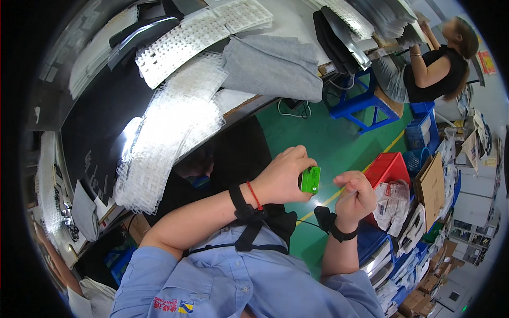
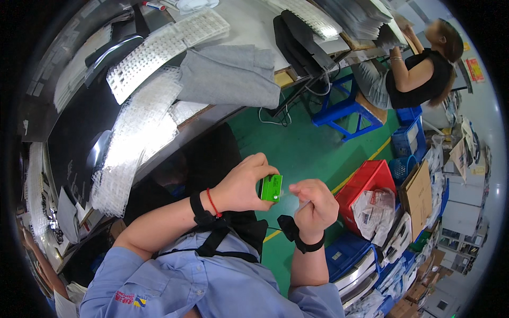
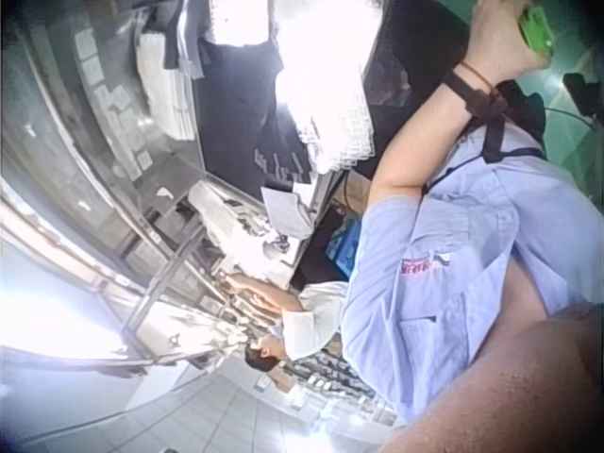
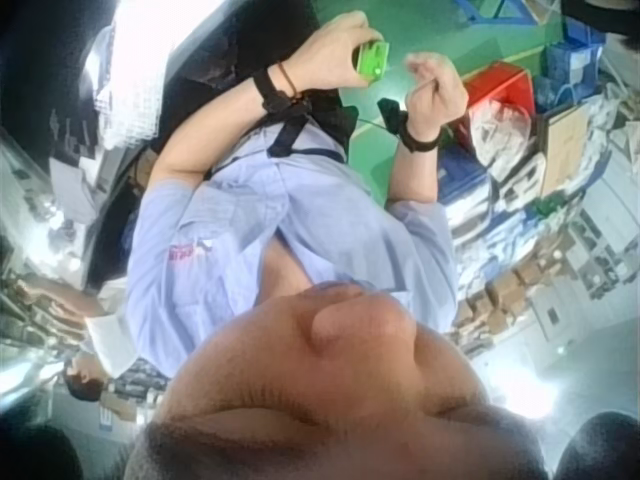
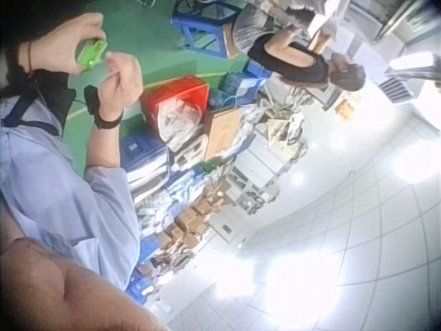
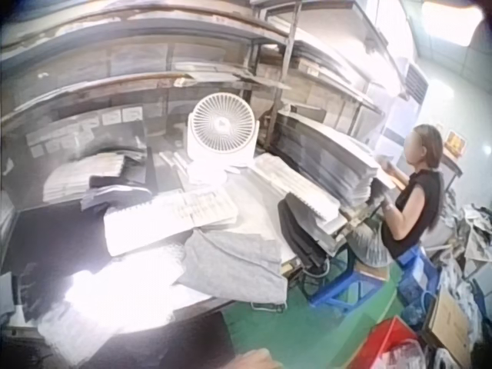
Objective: Sorting through and organizing plastic and electronic components at a factory workstation.
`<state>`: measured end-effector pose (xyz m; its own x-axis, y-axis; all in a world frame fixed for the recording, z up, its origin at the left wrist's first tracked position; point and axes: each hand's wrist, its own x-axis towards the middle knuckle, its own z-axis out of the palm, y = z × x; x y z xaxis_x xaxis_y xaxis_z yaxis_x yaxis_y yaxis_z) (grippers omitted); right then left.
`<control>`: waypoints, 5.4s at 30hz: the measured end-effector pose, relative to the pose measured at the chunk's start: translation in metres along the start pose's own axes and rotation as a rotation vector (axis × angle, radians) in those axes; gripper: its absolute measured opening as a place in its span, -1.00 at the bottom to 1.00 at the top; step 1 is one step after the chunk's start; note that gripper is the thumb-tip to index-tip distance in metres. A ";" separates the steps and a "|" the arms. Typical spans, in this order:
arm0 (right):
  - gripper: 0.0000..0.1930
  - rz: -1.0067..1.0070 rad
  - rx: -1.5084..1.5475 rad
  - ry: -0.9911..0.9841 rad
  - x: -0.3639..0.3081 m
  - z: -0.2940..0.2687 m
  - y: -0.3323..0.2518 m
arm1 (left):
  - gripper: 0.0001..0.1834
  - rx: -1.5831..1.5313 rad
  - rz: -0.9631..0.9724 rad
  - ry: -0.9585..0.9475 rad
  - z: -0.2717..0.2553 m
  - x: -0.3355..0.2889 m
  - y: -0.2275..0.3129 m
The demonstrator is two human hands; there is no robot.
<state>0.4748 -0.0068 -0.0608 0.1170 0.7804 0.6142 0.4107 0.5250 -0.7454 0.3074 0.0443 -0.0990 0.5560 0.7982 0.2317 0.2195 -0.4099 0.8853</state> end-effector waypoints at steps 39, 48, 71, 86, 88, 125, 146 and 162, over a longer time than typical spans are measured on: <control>-0.77 0.038 -0.393 -0.256 0.030 -0.014 -0.076 | -0.43 0.051 0.146 0.158 -0.049 0.014 0.082; -0.88 -0.439 0.084 0.081 0.048 0.027 -0.124 | -0.42 -0.060 0.314 0.076 -0.086 -0.003 0.134; -0.81 -0.101 0.125 0.440 0.042 0.053 -0.156 | -0.47 0.043 0.711 0.197 -0.098 -0.007 0.132; -0.81 -0.279 0.190 0.381 0.042 0.052 -0.145 | -0.37 0.066 0.709 0.213 -0.100 -0.010 0.129; -0.79 -0.267 0.182 0.406 0.044 0.054 -0.147 | -0.37 0.058 0.719 0.215 -0.100 -0.011 0.129; -0.80 -0.152 0.193 0.440 0.033 0.047 -0.140 | -0.39 0.076 0.678 0.243 -0.098 -0.013 0.129; -0.67 -0.249 -0.054 -0.156 0.027 -0.017 -0.085 | -0.37 0.053 0.054 0.132 -0.061 0.000 0.114; -0.58 0.435 -0.157 -0.136 -0.046 -0.010 -0.017 | -0.63 -0.477 -0.361 0.789 -0.051 0.042 -0.063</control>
<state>0.4720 -0.0546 -0.0738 0.1933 0.9591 0.2067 0.4826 0.0904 -0.8712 0.2762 0.1260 -0.1250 -0.2121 0.9766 -0.0354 -0.1711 -0.0014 0.9852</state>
